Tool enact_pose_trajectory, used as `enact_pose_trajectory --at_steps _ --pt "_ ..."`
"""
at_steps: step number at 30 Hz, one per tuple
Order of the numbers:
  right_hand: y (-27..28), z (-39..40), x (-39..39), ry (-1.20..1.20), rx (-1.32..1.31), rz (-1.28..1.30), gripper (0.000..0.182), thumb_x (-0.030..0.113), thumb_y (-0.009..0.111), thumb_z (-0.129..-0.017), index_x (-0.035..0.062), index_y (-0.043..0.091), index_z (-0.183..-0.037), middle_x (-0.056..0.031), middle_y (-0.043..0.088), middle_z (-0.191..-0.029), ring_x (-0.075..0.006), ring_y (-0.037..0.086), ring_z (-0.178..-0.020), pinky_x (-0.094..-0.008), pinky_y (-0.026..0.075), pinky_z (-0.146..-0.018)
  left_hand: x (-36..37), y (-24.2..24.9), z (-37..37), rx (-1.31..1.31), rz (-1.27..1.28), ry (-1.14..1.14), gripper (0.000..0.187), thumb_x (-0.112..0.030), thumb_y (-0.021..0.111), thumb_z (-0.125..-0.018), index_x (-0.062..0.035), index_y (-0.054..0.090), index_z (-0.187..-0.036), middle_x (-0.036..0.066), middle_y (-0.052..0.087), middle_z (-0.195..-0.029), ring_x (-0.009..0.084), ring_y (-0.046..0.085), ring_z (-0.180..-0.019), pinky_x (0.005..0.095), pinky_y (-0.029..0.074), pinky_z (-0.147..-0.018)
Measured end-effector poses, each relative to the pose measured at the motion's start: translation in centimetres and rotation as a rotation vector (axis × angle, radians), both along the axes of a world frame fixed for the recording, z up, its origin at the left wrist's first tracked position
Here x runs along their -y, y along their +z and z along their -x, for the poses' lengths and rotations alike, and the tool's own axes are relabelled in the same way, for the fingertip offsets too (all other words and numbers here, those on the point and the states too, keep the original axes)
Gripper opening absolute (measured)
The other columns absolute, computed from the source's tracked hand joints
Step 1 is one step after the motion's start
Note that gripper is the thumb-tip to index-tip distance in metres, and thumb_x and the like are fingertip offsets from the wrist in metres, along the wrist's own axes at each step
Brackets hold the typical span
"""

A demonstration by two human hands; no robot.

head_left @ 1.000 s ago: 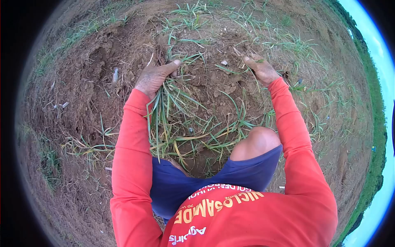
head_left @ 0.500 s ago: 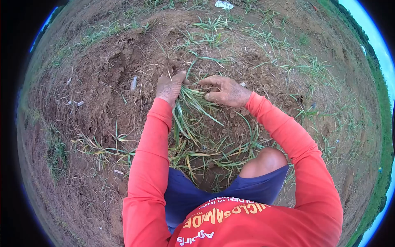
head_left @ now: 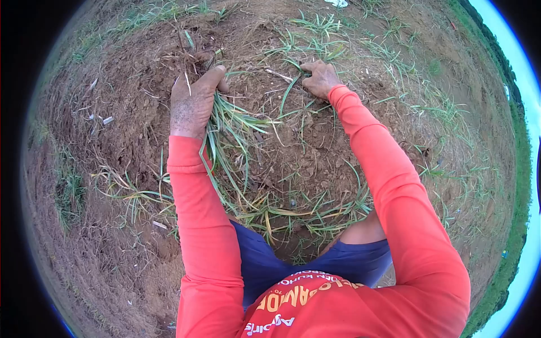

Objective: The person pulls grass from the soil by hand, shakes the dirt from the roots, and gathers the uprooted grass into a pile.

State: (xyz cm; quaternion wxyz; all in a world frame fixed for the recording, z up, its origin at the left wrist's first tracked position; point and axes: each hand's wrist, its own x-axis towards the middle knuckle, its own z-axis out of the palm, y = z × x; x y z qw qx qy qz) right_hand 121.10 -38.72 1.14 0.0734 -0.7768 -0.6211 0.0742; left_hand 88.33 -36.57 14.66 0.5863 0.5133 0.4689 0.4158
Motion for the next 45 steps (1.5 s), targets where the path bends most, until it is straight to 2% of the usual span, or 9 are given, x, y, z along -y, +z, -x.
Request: enact_pose_trajectory --at_steps 10,13,16,23,27,32,36,39,45 --pt "2.5 -1.2 -1.4 0.075 -0.233 0.259 0.067 0.046 0.076 -0.085 0.0058 0.061 -0.138 -0.0230 0.065 -0.135 -0.0373 0.061 -0.127 -0.0426 0.048 -0.108 -2.0 -0.5 3.5 0.034 -0.012 0.123 0.023 -0.022 0.075 -0.088 -0.0015 0.071 -0.099 0.006 0.070 -0.074 0.0151 0.065 -0.065 0.0314 0.052 -0.066" --pt "3.8 0.0 -2.6 0.055 -0.271 0.326 0.045 0.043 0.066 -0.094 0.0021 0.073 -0.112 -0.0214 0.072 -0.114 -0.0358 0.069 -0.109 -0.0444 0.051 -0.096 -1.8 -1.3 3.3 -0.217 -0.139 0.052 0.037 -0.033 0.071 -0.082 0.0039 0.073 -0.085 0.015 0.074 -0.078 0.0264 0.071 -0.074 0.0378 0.055 -0.078" --pt "3.1 1.2 -2.7 0.131 -0.104 0.352 0.038 0.037 0.062 -0.096 0.0006 0.070 -0.097 -0.0259 0.071 -0.109 -0.0421 0.068 -0.104 -0.0474 0.052 -0.093 -1.3 -2.2 1.9 -0.302 -0.285 -0.038 0.033 -0.030 0.074 -0.086 -0.0015 0.074 -0.102 0.009 0.072 -0.074 0.0176 0.069 -0.072 0.0360 0.053 -0.072" --pt "3.6 3.0 -1.9 -0.039 0.041 0.170 0.033 0.032 0.063 -0.092 0.0026 0.072 -0.104 -0.0295 0.070 -0.108 -0.0479 0.067 -0.106 -0.0516 0.053 -0.095 -1.3 -1.8 1.7 -0.648 -0.275 -0.042 0.041 -0.040 0.070 -0.085 -0.0039 0.076 -0.104 0.017 0.076 -0.085 0.0345 0.073 -0.087 0.0445 0.055 -0.088" --pt "3.1 3.1 -1.7 -0.053 0.093 0.086 0.028 0.028 0.063 -0.091 0.0031 0.074 -0.100 -0.0297 0.071 -0.103 -0.0470 0.068 -0.103 -0.0528 0.055 -0.092 -1.8 -2.7 1.8 -0.462 -0.213 -0.061 0.043 -0.037 0.071 -0.084 -0.0039 0.073 -0.113 0.022 0.075 -0.096 0.0388 0.072 -0.095 0.0460 0.054 -0.090" --pt "0.7 1.6 -2.1 0.017 0.165 0.044 0.027 0.028 0.067 -0.090 0.0044 0.074 -0.103 -0.0293 0.071 -0.103 -0.0473 0.069 -0.099 -0.0550 0.055 -0.088 -1.1 -1.8 2.0 -0.501 -0.237 -0.003 0.053 -0.039 0.071 -0.082 0.0089 0.069 -0.106 0.033 0.070 -0.103 0.0457 0.069 -0.102 0.0480 0.053 -0.093" --pt "0.4 1.8 -1.9 -0.014 0.129 -0.043 0.022 0.024 0.066 -0.089 0.0039 0.075 -0.091 -0.0279 0.073 -0.095 -0.0486 0.070 -0.093 -0.0554 0.056 -0.085 -0.9 -0.5 2.8 -0.622 -0.200 0.041 0.057 -0.047 0.071 -0.081 0.0050 0.072 -0.104 0.028 0.074 -0.100 0.0430 0.070 -0.103 0.0479 0.053 -0.096" --pt "1.3 1.0 -1.2 -0.004 0.202 -0.046 0.025 0.021 0.064 -0.085 0.0000 0.075 -0.092 -0.0306 0.071 -0.095 -0.0476 0.070 -0.094 -0.0543 0.057 -0.084 -2.1 -3.0 2.8 -0.510 -0.256 0.013 0.040 -0.039 0.073 -0.085 0.0000 0.074 -0.076 0.009 0.070 -0.067 0.0201 0.067 -0.064 0.0367 0.054 -0.069" --pt "6.0 -3.7 -1.2 0.098 0.161 -0.238 0.031 0.028 0.066 -0.088 0.0000 0.075 -0.097 -0.0254 0.072 -0.089 -0.0452 0.071 -0.087 -0.0514 0.057 -0.081 -2.0 -1.8 2.4 -0.217 -0.127 -0.117 0.027 -0.020 0.075 -0.091 -0.0010 0.068 -0.108 0.005 0.067 -0.072 0.0131 0.064 -0.060 0.0310 0.057 -0.053"
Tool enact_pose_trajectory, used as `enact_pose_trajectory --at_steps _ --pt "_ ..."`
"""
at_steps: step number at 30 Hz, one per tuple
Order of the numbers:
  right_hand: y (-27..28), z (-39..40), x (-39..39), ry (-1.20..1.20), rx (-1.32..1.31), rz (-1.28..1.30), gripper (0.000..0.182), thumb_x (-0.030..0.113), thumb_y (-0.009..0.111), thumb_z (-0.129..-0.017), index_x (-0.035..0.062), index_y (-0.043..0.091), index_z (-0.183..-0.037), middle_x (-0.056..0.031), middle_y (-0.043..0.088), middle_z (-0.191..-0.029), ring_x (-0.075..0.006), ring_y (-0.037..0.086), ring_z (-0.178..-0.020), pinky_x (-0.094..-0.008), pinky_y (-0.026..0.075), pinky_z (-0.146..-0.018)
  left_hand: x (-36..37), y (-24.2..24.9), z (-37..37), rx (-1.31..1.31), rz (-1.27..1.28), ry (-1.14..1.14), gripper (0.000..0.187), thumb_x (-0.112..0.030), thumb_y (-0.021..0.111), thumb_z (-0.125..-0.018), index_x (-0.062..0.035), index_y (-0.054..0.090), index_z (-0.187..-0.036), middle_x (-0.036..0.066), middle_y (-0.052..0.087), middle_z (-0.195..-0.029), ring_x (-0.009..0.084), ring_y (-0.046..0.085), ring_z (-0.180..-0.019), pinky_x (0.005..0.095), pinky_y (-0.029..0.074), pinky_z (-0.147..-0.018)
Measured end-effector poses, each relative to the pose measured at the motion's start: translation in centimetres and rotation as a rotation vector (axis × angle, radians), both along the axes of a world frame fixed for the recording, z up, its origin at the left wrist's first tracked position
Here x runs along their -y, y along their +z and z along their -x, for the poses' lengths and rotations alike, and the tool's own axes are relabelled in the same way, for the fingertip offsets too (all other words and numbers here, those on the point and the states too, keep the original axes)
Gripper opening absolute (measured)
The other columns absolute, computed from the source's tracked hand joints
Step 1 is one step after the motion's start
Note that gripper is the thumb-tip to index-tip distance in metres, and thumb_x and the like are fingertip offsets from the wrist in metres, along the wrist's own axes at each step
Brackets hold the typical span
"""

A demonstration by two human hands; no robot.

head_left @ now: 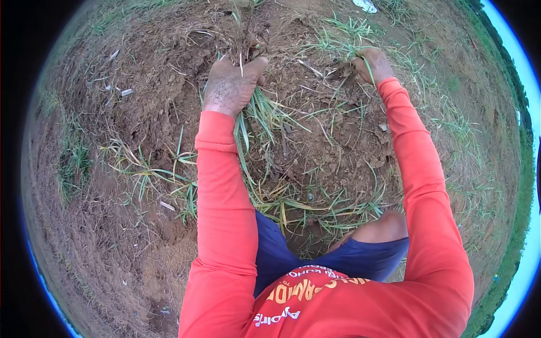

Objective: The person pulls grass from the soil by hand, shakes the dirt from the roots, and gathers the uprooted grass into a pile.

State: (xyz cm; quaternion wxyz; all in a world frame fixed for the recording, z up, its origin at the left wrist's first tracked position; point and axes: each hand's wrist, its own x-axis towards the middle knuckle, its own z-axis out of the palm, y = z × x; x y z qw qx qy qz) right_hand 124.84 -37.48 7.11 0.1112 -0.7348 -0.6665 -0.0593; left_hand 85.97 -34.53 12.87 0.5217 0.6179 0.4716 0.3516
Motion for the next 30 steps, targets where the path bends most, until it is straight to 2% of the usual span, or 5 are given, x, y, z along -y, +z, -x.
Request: enact_pose_trajectory --at_steps 7,10,12,17,30 --pt "13.2 0.2 3.3 -0.146 -0.402 0.178 0.034 0.032 0.073 -0.093 -0.0020 0.073 -0.092 -0.0047 0.065 -0.075 -0.0086 0.061 -0.070 -0.0286 0.051 -0.059 0.0 -0.4 -1.2 -0.043 0.017 0.002 0.030 -0.031 0.075 -0.086 -0.0023 0.072 -0.096 0.006 0.069 -0.071 0.0148 0.064 -0.066 0.0318 0.052 -0.066" --pt "8.7 -0.4 3.9 -0.137 -1.103 0.132 0.035 0.032 0.073 -0.094 -0.0028 0.074 -0.094 -0.0042 0.067 -0.076 -0.0098 0.061 -0.067 -0.0262 0.050 -0.058 -0.1 -0.6 -1.0 -0.086 -0.028 -0.020 0.028 -0.030 0.075 -0.085 -0.0029 0.073 -0.093 0.004 0.069 -0.072 0.0141 0.063 -0.068 0.0323 0.050 -0.069" --pt "1.5 -3.3 3.2 -0.180 0.033 0.318 0.045 0.041 0.080 -0.089 0.0001 0.073 -0.105 -0.0030 0.066 -0.082 -0.0128 0.061 -0.067 -0.0293 0.051 -0.061 0.2 -0.2 -0.8 -0.206 0.011 -0.077 0.024 -0.025 0.076 -0.089 -0.0039 0.072 -0.098 0.001 0.068 -0.074 0.0106 0.061 -0.069 0.0303 0.049 -0.066" --pt "6.7 -0.1 7.9 -0.301 -0.869 0.200 0.041 0.043 0.077 -0.092 0.0045 0.074 -0.108 0.0003 0.064 -0.089 -0.0124 0.059 -0.077 -0.0287 0.049 -0.066 1.3 0.8 -0.8 -0.165 -0.030 -0.084 0.026 -0.024 0.077 -0.088 -0.0030 0.071 -0.102 0.002 0.070 -0.078 0.0098 0.062 -0.073 0.0292 0.049 -0.069" --pt "4.6 11.3 8.0 0.233 -0.835 0.315 0.035 0.027 0.070 -0.086 0.0021 0.074 -0.110 -0.0180 0.073 -0.094 -0.0303 0.071 -0.090 -0.0440 0.056 -0.085 3.2 -2.8 -6.5 -0.379 0.049 -0.513 0.054 -0.025 0.077 -0.077 -0.0017 0.068 -0.125 0.017 0.075 -0.108 0.0273 0.069 -0.098 0.0383 0.052 -0.092"
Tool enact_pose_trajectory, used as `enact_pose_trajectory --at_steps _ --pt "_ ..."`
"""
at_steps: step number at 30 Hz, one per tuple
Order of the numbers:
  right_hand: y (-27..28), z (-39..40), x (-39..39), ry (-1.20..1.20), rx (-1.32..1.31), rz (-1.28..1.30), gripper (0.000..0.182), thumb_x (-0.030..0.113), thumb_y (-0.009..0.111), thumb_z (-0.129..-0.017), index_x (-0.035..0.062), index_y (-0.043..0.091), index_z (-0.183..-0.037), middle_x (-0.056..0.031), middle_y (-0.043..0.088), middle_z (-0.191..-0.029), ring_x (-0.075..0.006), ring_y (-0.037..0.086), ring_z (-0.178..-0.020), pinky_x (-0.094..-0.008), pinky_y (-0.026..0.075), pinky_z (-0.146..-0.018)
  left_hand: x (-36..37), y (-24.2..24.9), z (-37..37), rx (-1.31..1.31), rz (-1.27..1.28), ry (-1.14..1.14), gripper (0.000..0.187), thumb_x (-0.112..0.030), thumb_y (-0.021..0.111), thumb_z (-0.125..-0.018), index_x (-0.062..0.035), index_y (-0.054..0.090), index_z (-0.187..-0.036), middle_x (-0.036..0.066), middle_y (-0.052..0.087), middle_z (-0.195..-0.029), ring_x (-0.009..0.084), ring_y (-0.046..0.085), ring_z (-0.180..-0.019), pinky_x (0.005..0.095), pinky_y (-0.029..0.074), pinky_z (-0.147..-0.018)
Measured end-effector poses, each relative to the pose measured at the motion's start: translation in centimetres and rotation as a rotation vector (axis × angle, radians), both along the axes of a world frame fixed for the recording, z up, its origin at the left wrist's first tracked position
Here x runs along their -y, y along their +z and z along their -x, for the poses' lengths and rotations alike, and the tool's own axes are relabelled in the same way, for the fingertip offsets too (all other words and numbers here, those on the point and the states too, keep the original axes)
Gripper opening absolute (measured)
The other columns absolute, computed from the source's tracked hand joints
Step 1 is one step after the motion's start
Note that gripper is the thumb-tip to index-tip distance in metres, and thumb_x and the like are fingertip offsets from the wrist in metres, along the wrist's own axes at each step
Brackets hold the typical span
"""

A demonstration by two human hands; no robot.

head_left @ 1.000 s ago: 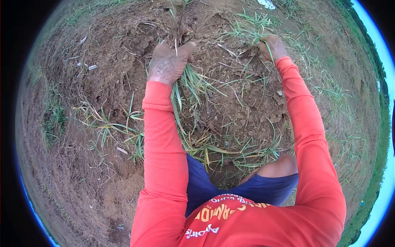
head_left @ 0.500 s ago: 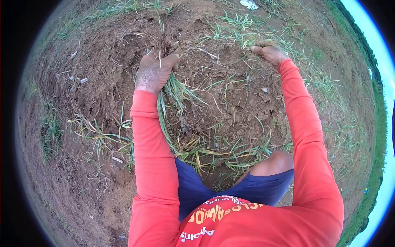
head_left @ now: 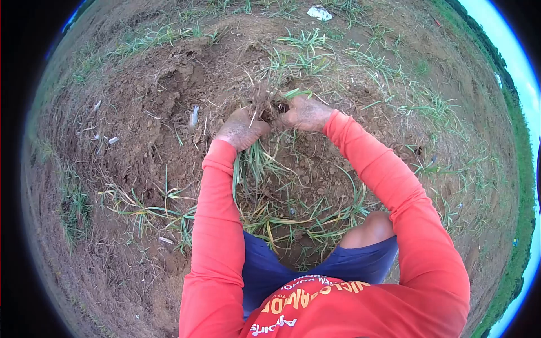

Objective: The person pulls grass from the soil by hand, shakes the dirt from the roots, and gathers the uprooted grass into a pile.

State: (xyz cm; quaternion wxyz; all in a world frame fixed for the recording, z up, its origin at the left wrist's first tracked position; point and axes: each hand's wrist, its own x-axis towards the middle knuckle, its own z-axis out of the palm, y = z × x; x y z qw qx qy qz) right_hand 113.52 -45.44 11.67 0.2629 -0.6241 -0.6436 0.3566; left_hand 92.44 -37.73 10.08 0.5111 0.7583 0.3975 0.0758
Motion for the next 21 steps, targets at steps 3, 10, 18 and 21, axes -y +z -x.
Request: enact_pose_trajectory --at_steps 3,10,18,21 --pt "-4.6 -4.1 -3.3 -0.025 0.334 -0.067 0.035 0.023 0.064 -0.087 0.0010 0.073 -0.112 -0.0244 0.073 -0.100 -0.0397 0.071 -0.097 -0.0494 0.055 -0.092 -2.7 -1.3 2.3 -0.021 -0.161 0.166 0.050 -0.019 0.078 -0.080 -0.0009 0.067 -0.126 0.010 0.074 -0.107 0.0210 0.066 -0.098 0.0361 0.051 -0.092" --pt "-8.6 -12.5 -11.8 -0.146 0.846 0.269 0.038 0.023 0.057 -0.092 0.0023 0.074 -0.119 -0.0228 0.069 -0.128 -0.0406 0.066 -0.119 -0.0504 0.053 -0.101 -3.6 1.6 5.4 0.176 -0.161 0.369 0.051 -0.029 0.074 -0.078 -0.0007 0.071 -0.120 0.018 0.075 -0.110 0.0315 0.071 -0.103 0.0402 0.051 -0.096" --pt "-7.5 -9.0 -14.2 -0.379 0.882 0.430 0.045 0.031 0.051 -0.097 0.0083 0.070 -0.131 -0.0161 0.065 -0.140 -0.0356 0.063 -0.128 -0.0456 0.050 -0.107 -4.0 1.0 5.8 0.310 -0.230 0.442 0.034 -0.015 0.075 -0.087 0.0003 0.069 -0.117 0.006 0.073 -0.104 0.0147 0.065 -0.094 0.0340 0.051 -0.088" --pt "-8.3 -10.4 -14.6 -0.329 0.971 0.419 0.044 0.030 0.050 -0.098 0.0081 0.070 -0.131 -0.0181 0.065 -0.139 -0.0349 0.062 -0.130 -0.0467 0.050 -0.107 -4.4 0.8 5.2 0.346 -0.254 0.500 0.036 -0.015 0.075 -0.087 0.0002 0.069 -0.119 0.007 0.074 -0.106 0.0160 0.066 -0.096 0.0347 0.050 -0.091"
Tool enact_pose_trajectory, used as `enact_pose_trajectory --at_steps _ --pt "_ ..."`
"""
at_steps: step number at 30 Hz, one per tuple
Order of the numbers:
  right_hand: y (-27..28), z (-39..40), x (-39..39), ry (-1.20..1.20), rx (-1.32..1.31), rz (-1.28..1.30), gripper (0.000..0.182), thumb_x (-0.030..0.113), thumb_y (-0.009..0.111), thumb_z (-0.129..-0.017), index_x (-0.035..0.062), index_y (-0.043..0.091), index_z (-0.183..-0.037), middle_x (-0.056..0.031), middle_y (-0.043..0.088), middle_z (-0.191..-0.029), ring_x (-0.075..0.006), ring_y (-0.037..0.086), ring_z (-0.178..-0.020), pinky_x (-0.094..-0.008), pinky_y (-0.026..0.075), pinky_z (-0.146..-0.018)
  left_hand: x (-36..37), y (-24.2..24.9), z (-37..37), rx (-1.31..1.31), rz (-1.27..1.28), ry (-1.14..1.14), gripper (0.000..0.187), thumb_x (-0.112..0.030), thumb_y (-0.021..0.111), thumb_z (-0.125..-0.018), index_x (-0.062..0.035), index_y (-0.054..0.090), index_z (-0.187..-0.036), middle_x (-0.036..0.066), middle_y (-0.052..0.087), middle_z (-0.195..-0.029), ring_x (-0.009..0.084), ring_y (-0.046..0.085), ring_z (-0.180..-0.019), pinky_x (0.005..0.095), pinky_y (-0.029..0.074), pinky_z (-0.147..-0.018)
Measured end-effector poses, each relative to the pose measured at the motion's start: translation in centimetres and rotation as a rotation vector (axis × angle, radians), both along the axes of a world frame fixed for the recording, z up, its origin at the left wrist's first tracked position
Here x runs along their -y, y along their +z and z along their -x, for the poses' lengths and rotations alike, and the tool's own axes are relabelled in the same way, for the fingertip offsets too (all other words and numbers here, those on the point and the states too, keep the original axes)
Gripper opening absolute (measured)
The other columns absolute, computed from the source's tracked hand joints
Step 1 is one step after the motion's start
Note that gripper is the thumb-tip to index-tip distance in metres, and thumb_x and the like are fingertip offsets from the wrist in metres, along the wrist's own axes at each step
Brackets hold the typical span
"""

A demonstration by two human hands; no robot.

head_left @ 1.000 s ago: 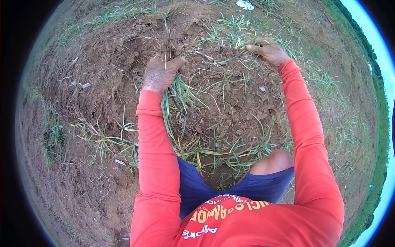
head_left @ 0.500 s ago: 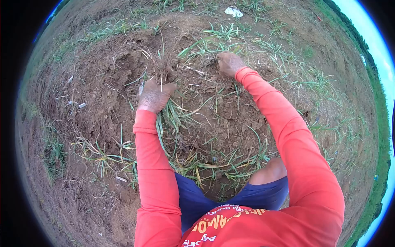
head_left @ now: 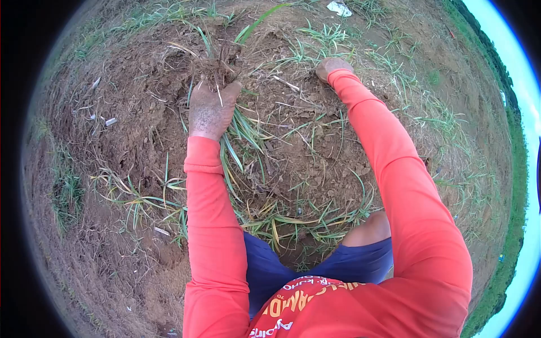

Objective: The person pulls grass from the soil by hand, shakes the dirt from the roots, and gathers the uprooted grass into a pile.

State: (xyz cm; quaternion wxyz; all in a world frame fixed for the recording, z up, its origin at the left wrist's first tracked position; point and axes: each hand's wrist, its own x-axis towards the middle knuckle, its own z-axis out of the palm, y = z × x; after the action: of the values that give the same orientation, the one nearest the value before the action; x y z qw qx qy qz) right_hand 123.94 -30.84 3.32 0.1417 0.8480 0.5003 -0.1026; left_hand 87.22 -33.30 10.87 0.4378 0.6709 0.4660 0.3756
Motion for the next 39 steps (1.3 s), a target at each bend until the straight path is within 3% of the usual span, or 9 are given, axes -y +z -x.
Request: enact_pose_trajectory --at_steps 3,7,14,16,22,26,31,35,39 --pt "-0.2 -2.6 -2.5 0.699 0.287 0.596 0.043 0.030 0.052 -0.098 0.0077 0.071 -0.130 -0.0217 0.066 -0.136 -0.0352 0.066 -0.124 -0.0459 0.055 -0.099 -0.2 -0.1 -0.3 -0.035 -0.010 0.002 0.038 -0.019 0.075 -0.088 -0.0011 0.069 -0.121 0.009 0.075 -0.108 0.0183 0.067 -0.098 0.0363 0.050 -0.093" --pt "5.5 -1.6 1.2 -0.185 -0.358 0.255 0.048 0.035 0.060 -0.093 -0.0012 0.071 -0.123 -0.0245 0.066 -0.134 -0.0383 0.070 -0.114 -0.0450 0.059 -0.091 -0.3 -0.3 -0.8 -0.132 0.000 -0.030 0.040 -0.021 0.075 -0.087 -0.0019 0.069 -0.122 0.009 0.075 -0.108 0.0196 0.068 -0.099 0.0374 0.050 -0.093" --pt "-4.6 -9.5 -2.4 0.506 0.124 0.163 0.051 0.039 0.059 -0.091 -0.0057 0.073 -0.112 -0.0294 0.069 -0.122 -0.0407 0.070 -0.109 -0.0454 0.056 -0.097 -0.2 -0.3 -0.7 -0.124 -0.015 -0.068 0.040 -0.021 0.075 -0.086 -0.0010 0.069 -0.121 0.010 0.075 -0.107 0.0203 0.068 -0.097 0.0383 0.051 -0.090" --pt "2.1 -4.5 0.0 0.195 -0.031 0.001 0.044 0.036 0.060 -0.092 -0.0036 0.076 -0.104 -0.0282 0.071 -0.114 -0.0400 0.070 -0.108 -0.0444 0.055 -0.098 -0.1 0.3 -0.6 -0.116 0.009 -0.073 0.040 -0.021 0.075 -0.086 -0.0008 0.070 -0.120 0.011 0.075 -0.106 0.0205 0.068 -0.096 0.0382 0.051 -0.090" --pt "10.8 -3.4 2.7 0.405 -0.065 -0.104 0.036 0.036 0.073 -0.083 0.0037 0.079 -0.097 -0.0181 0.076 -0.100 -0.0326 0.071 -0.097 -0.0418 0.055 -0.089 0.5 0.9 -0.9 -0.112 -0.030 -0.085 0.040 -0.021 0.074 -0.083 -0.0004 0.071 -0.117 0.013 0.076 -0.106 0.0219 0.070 -0.099 0.0386 0.051 -0.093" --pt "15.8 -4.2 4.2 0.183 -0.290 -0.273 0.037 0.038 0.078 -0.082 0.0069 0.080 -0.102 -0.0155 0.077 -0.099 -0.0308 0.072 -0.098 -0.0416 0.055 -0.089 0.0 0.5 -0.8 -0.081 0.014 -0.068 0.044 -0.028 0.077 -0.082 -0.0022 0.072 -0.118 0.014 0.076 -0.108 0.0245 0.070 -0.101 0.0393 0.051 -0.093" --pt "10.0 -4.5 5.3 0.141 -0.109 -0.112 0.037 0.035 0.077 -0.086 0.0050 0.079 -0.108 -0.0127 0.077 -0.100 -0.0243 0.071 -0.093 -0.0390 0.056 -0.087 0.1 -0.5 -1.1 0.029 0.033 -0.092 0.054 -0.041 0.080 -0.078 -0.0052 0.074 -0.118 0.017 0.077 -0.110 0.0323 0.072 -0.104 0.0426 0.052 -0.095" --pt "10.5 -3.6 7.3 0.031 -0.601 -0.241 0.042 0.034 0.074 -0.093 0.0044 0.073 -0.123 -0.0075 0.073 -0.090 -0.0151 0.065 -0.073 -0.0368 0.056 -0.073 0.8 0.6 -1.5 -0.070 0.012 -0.083 0.036 -0.022 0.075 -0.084 -0.0010 0.072 -0.114 0.011 0.075 -0.097 0.0192 0.067 -0.093 0.0357 0.051 -0.089" --pt "11.9 1.8 7.8 0.237 -0.709 -0.201 0.040 0.032 0.072 -0.095 0.0035 0.071 -0.123 -0.0090 0.074 -0.099 -0.0145 0.066 -0.073 -0.0341 0.056 -0.070 2.6 1.8 -4.0 -0.079 0.086 -0.241 0.047 -0.023 0.073 -0.083 -0.0024 0.068 -0.125 0.013 0.074 -0.110 0.0229 0.067 -0.099 0.0379 0.051 -0.093"
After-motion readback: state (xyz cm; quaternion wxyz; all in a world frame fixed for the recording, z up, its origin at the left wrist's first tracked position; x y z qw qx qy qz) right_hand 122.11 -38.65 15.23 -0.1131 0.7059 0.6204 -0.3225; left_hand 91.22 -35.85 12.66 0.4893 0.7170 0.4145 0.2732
